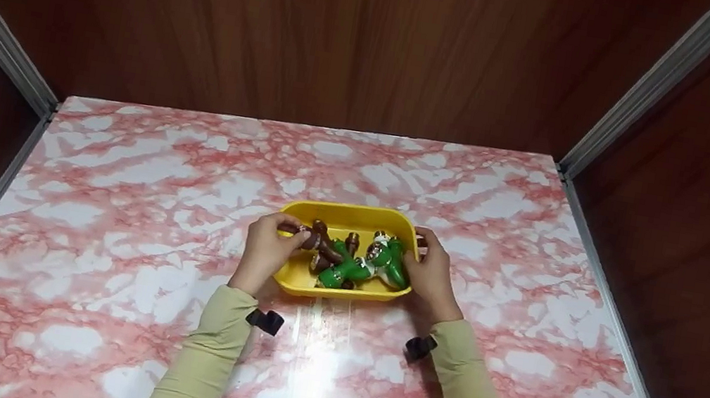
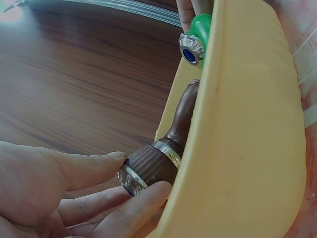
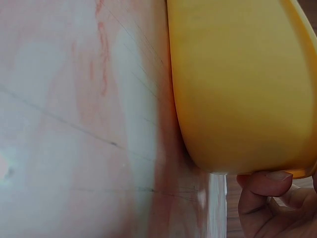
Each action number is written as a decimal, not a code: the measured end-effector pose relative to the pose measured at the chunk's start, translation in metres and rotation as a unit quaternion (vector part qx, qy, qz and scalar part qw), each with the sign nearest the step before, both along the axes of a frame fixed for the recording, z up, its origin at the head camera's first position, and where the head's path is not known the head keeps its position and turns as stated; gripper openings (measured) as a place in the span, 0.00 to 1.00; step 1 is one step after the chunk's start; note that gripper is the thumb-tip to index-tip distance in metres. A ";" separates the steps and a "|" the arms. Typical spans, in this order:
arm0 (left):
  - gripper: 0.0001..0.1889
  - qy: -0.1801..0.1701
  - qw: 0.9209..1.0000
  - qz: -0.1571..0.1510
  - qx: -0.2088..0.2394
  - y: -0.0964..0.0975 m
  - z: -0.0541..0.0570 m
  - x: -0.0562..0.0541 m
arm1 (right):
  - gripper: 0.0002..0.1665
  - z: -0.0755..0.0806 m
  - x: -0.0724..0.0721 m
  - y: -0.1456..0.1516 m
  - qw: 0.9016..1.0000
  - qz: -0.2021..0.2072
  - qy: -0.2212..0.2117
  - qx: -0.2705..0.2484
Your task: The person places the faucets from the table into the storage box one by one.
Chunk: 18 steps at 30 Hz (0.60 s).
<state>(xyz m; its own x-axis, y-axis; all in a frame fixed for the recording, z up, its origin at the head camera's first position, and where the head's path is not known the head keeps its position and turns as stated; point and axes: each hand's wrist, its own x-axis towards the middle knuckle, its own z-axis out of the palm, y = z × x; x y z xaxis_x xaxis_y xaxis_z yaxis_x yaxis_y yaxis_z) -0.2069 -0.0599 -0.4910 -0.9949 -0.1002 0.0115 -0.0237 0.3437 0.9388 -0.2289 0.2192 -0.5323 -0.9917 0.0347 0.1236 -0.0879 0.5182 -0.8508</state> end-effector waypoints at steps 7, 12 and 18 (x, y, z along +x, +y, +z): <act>0.09 0.007 1.000 -0.008 -0.018 0.001 0.000 -0.001 | 0.25 0.000 0.000 0.001 1.000 0.002 -0.004 0.000; 0.09 0.006 1.000 -0.011 -0.009 0.001 -0.001 -0.001 | 0.24 0.000 -0.001 0.001 1.000 0.006 -0.003 0.000; 0.09 0.015 1.000 -0.008 -0.017 0.001 -0.002 0.000 | 0.23 0.000 -0.002 0.001 1.000 0.004 -0.001 -0.001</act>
<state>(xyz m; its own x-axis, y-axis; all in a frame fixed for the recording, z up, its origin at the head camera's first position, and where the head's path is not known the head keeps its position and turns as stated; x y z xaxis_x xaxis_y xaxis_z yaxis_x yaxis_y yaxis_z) -0.2070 -0.0586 -0.4929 -0.9956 -0.0828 0.0448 0.0105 0.3756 0.9267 -0.2304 0.2203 -0.5325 -0.9923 0.0268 0.1211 -0.0900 0.5162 -0.8517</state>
